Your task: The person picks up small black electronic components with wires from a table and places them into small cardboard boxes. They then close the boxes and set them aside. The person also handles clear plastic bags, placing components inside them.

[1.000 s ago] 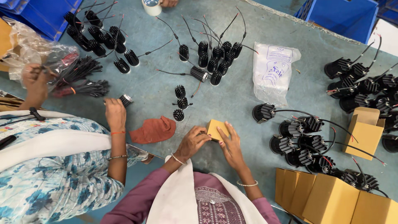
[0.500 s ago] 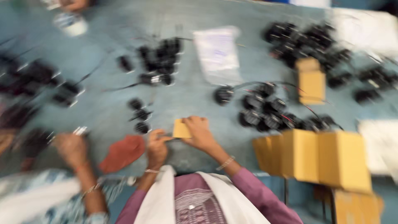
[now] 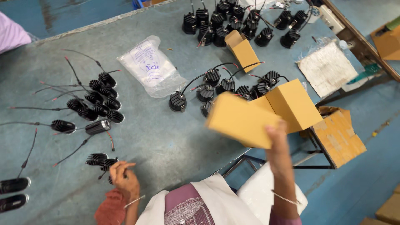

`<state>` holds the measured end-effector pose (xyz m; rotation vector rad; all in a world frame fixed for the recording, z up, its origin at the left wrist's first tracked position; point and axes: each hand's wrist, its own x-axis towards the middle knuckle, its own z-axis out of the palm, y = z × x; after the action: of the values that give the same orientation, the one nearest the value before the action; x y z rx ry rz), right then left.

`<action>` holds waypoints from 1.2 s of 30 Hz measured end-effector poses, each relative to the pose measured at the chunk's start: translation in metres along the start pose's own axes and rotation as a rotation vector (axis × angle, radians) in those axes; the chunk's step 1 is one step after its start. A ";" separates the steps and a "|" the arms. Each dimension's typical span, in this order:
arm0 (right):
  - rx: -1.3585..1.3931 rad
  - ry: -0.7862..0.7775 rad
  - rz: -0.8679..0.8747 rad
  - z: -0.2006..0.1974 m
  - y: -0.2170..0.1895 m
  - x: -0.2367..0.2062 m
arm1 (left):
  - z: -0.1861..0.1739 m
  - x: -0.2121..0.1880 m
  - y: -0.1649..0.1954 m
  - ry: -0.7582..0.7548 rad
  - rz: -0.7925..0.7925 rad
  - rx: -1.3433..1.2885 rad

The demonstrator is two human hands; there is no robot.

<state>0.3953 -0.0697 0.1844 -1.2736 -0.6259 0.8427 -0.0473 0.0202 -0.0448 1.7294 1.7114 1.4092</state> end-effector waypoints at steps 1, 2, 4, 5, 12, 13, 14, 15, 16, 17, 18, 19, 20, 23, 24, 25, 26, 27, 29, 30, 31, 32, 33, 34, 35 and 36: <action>-0.016 0.104 -0.032 -0.009 -0.002 -0.005 | 0.007 0.012 0.006 -0.024 0.042 -0.007; -0.031 0.207 -0.064 -0.018 -0.002 -0.012 | 0.013 0.022 0.012 -0.043 0.051 -0.034; -0.148 0.371 -0.082 -0.029 0.006 -0.020 | 0.025 0.040 0.026 -0.083 0.066 -0.085; -0.251 0.430 -0.067 -0.030 0.015 -0.021 | 0.031 0.044 0.034 -0.113 0.055 -0.109; -1.287 0.619 -0.291 -0.021 0.009 -0.039 | 0.032 0.048 0.055 -0.235 0.050 -0.198; -1.358 0.636 -0.472 -0.013 0.001 -0.049 | 0.029 0.044 0.054 -0.254 -0.010 -0.205; -1.333 0.649 -0.632 -0.004 -0.005 -0.055 | 0.025 0.039 0.051 -0.272 -0.070 -0.213; -1.210 0.642 -0.735 0.006 -0.011 -0.059 | 0.022 0.033 0.047 -0.290 -0.132 -0.222; -0.998 0.612 -0.750 0.019 -0.011 -0.061 | 0.020 0.026 0.042 -0.285 -0.147 -0.209; -0.871 0.504 -0.681 0.034 -0.005 -0.051 | 0.018 0.020 0.036 -0.280 -0.162 -0.197; -0.746 0.393 -0.610 0.053 0.008 -0.036 | 0.017 0.013 0.030 -0.275 -0.177 -0.184; -0.583 0.199 -0.559 0.079 0.033 -0.025 | 0.016 0.008 0.022 -0.316 -0.203 -0.179; -0.853 0.004 -0.707 0.102 0.058 -0.012 | 0.017 0.004 0.014 -0.355 -0.230 -0.176; -0.795 -0.388 -0.483 0.179 0.149 0.032 | 0.020 -0.005 0.001 -0.477 -0.197 -0.154; -0.816 -0.415 -0.595 0.201 0.173 0.046 | 0.016 -0.010 -0.002 -0.515 -0.168 -0.141; -0.830 -0.444 -0.707 0.219 0.192 0.061 | 0.009 -0.017 -0.004 -0.573 -0.206 -0.129; -0.901 -0.441 -0.756 0.232 0.204 0.076 | 0.001 -0.023 -0.007 -0.630 -0.244 -0.117; -0.969 -0.433 -0.806 0.246 0.211 0.093 | -0.008 -0.029 -0.010 -0.688 -0.281 -0.105; -1.107 -0.466 -0.860 0.274 0.213 0.127 | -0.024 -0.049 -0.012 -0.580 -0.345 -0.110; -1.181 -0.509 -0.862 0.286 0.208 0.145 | -0.030 -0.059 -0.011 -0.533 -0.336 -0.105; -1.256 -0.551 -0.863 0.298 0.204 0.161 | -0.034 -0.070 -0.011 -0.489 -0.329 -0.100; -1.419 -0.657 -0.741 0.309 0.200 0.177 | -0.036 -0.079 -0.008 -0.460 -0.415 -0.116; -1.513 -0.721 -0.688 0.318 0.199 0.191 | -0.035 -0.086 0.000 -0.429 -0.502 -0.136; -1.576 -0.762 -0.675 0.327 0.197 0.204 | -0.039 -0.084 0.008 -0.396 -0.570 -0.136; -1.605 -0.740 -0.718 0.334 0.195 0.214 | -0.044 -0.076 0.018 -0.373 -0.631 -0.108; -1.614 -0.709 -0.765 0.341 0.194 0.223 | -0.057 -0.064 0.027 -0.349 -0.698 -0.077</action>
<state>0.2090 0.3200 0.0529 -1.8040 -2.4813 -0.0833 -0.0640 -0.0648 -0.0234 1.0764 1.7716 0.7943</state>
